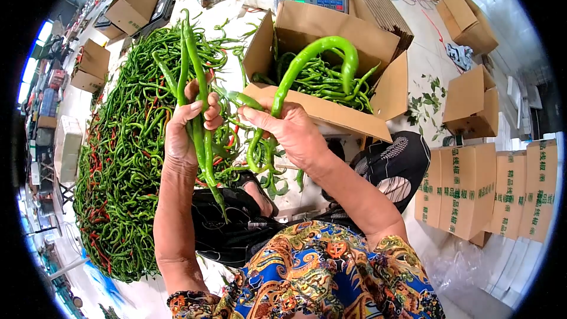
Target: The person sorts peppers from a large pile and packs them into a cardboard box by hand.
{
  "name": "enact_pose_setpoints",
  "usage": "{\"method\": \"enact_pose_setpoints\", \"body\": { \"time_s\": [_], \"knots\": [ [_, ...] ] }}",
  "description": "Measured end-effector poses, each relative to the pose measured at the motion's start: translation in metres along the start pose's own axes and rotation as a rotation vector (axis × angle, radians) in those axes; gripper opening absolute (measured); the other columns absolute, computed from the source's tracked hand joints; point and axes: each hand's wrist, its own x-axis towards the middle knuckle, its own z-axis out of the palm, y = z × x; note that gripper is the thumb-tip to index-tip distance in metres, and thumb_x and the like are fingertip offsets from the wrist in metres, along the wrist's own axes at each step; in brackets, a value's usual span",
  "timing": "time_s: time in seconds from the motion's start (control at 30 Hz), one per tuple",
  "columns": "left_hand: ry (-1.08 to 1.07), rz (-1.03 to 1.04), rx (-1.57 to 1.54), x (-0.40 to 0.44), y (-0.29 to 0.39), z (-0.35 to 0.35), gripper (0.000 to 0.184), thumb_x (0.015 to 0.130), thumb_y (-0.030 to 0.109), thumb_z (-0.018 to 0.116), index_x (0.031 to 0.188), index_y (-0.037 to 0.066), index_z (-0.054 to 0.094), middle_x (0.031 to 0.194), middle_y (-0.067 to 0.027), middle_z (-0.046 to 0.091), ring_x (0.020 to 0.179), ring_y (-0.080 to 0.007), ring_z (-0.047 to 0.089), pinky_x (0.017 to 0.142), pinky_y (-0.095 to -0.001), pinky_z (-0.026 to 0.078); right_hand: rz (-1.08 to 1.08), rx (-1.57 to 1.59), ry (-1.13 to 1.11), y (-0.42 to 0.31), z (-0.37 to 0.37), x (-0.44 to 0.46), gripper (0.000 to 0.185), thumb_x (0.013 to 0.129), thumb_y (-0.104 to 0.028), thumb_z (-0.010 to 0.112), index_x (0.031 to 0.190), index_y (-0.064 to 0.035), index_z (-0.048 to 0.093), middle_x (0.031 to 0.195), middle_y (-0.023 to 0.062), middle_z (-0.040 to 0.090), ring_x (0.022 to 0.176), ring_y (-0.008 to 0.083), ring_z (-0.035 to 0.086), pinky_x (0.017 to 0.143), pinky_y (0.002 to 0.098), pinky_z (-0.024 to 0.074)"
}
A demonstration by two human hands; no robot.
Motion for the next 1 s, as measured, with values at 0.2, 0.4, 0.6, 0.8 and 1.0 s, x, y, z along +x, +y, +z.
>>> {"method": "enact_pose_setpoints", "body": {
  "time_s": [0.2,0.4,0.6,0.8,1.0],
  "knots": [
    [0.021,-0.006,-0.005,0.0,0.001,-0.003,0.058,0.076,0.006,0.061,0.131,0.004,0.042,0.094,-0.0117,0.058,0.068,-0.0148,0.054,0.057,-0.0257,0.048,0.097,-0.32,-0.051,-0.014,-0.004,-0.019,0.027,0.088,-0.02,0.069,0.109,-0.0024,0.069,0.081,-0.0044,0.063,0.072,0.0037,0.052,0.066,0.0207,0.0422],
    [-0.039,0.0,0.016,-0.001,0.0,-0.004,0.055,0.081,0.014,0.063,0.131,0.004,0.043,0.094,-0.0105,0.06,0.069,-0.014,0.053,0.06,-0.0257,0.045,0.166,-0.499,-0.106,-0.023,-0.027,-0.05,0.025,0.092,-0.022,0.063,0.109,-0.0043,0.069,0.076,-0.0039,0.06,0.072,0.0063,0.053,0.067,0.0234,0.0428],
    [-0.066,0.006,-0.054,0.004,-0.004,-0.001,0.05,0.082,0.015,0.061,0.128,0.004,0.045,0.097,-0.0146,0.062,0.075,-0.0181,0.057,0.064,-0.0281,0.048,0.082,-0.38,0.003,-0.022,-0.01,-0.041,0.021,0.092,-0.022,0.064,0.098,-0.0025,0.07,0.073,-0.0055,0.057,0.064,0.0027,0.046,0.057,0.0197,0.0365],
    [-0.057,-0.006,0.072,0.002,-0.017,0.017,0.06,0.076,0.009,0.062,0.132,0.0,0.042,0.11,-0.0168,0.061,0.094,-0.0238,0.064,0.089,-0.0344,0.051,-0.136,-0.231,-0.024,0.01,0.028,0.01,0.03,0.085,-0.009,0.07,0.112,-0.0019,0.06,0.087,-0.0009,0.062,0.076,0.0059,0.056,0.067,0.023,0.0476],
    [-0.026,-0.001,0.127,0.003,-0.015,0.016,0.073,0.075,0.01,0.062,0.142,0.006,0.035,0.125,-0.0201,0.056,0.108,-0.0263,0.062,0.093,-0.038,0.05,0.015,-0.154,0.014,-0.006,0.007,-0.004,0.022,0.086,-0.013,0.069,0.104,-0.0018,0.065,0.088,-0.0005,0.063,0.078,0.0074,0.057,0.071,0.0221,0.046]
  ]
}}
